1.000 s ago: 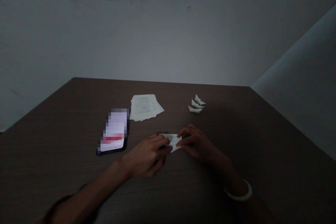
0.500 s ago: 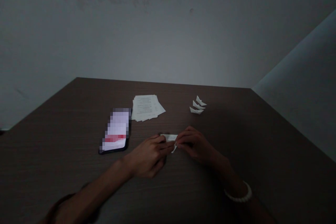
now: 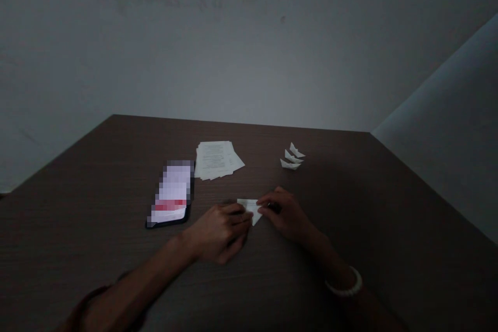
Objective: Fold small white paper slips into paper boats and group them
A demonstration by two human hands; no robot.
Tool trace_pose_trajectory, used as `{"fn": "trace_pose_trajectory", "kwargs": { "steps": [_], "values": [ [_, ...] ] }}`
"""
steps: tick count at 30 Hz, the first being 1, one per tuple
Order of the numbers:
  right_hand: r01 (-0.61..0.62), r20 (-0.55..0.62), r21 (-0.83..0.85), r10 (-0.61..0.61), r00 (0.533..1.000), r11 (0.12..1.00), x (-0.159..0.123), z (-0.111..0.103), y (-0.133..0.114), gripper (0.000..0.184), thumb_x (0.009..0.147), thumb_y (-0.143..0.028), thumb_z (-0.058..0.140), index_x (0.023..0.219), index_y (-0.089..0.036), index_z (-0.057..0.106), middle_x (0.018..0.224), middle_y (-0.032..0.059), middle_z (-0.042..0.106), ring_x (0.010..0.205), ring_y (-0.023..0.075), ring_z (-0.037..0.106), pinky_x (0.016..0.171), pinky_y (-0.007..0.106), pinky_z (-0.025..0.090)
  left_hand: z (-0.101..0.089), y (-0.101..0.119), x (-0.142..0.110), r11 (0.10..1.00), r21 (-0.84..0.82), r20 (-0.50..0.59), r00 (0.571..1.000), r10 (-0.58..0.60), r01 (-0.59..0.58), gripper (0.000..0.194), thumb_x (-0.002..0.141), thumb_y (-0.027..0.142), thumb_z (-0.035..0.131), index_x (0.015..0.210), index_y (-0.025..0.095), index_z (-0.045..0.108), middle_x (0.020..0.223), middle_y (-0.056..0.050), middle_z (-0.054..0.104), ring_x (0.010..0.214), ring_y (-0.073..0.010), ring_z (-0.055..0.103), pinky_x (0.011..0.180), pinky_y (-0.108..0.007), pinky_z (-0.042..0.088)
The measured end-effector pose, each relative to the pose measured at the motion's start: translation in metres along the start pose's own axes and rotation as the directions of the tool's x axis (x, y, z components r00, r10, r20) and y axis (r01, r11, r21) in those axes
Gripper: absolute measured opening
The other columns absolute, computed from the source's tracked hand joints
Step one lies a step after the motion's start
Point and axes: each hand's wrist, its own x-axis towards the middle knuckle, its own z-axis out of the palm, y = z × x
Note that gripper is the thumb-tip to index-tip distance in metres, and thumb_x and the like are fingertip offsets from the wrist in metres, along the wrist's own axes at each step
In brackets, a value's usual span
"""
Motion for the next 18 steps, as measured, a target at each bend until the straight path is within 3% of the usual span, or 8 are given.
{"fn": "trace_pose_trajectory", "kwargs": {
  "steps": [5, 11, 18],
  "values": [
    [-0.063, -0.025, -0.002, 0.063, 0.998, 0.998, -0.0010, 0.0035, -0.0002, 0.020, 0.077, -0.011, 0.072, 0.093, -0.023, 0.069, 0.079, 0.0014, 0.065, 0.076, 0.0170, 0.060, 0.069, 0.030, 0.047, 0.0002, 0.0012, -0.0008, 0.998, 0.062, 0.018, 1.000, 0.020, -0.021, 0.036, 0.087, 0.019, 0.046, 0.120, 0.011, 0.060, 0.107, -0.012, 0.069, 0.099, -0.0256, 0.061, 0.081, -0.038, 0.053],
    [-0.068, -0.049, 0.004, 0.068, 0.996, 0.998, -0.0012, 0.0070, -0.0020, 0.019, 0.079, -0.010, 0.069, 0.093, -0.022, 0.066, 0.078, 0.0014, 0.063, 0.076, 0.0168, 0.059, 0.068, 0.029, 0.047, -0.0046, 0.0027, 0.0021, 0.996, 0.090, 0.120, 0.993, -0.021, 0.010, 0.031, 0.087, 0.023, 0.049, 0.112, 0.014, 0.063, 0.114, -0.012, 0.065, 0.098, -0.0269, 0.059, 0.079, -0.041, 0.054],
    [-0.072, -0.063, -0.013, 0.071, 0.996, 0.997, -0.0020, 0.0084, -0.0044, 0.016, 0.079, -0.012, 0.070, 0.091, -0.023, 0.065, 0.079, 0.0015, 0.064, 0.077, 0.0175, 0.059, 0.069, 0.030, 0.046, -0.0093, 0.0041, 0.0037, 0.996, 0.068, 0.144, 0.988, -0.061, 0.051, 0.031, 0.088, 0.022, 0.049, 0.115, 0.016, 0.062, 0.111, -0.011, 0.061, 0.095, -0.0257, 0.058, 0.075, -0.040, 0.055]
  ]
}}
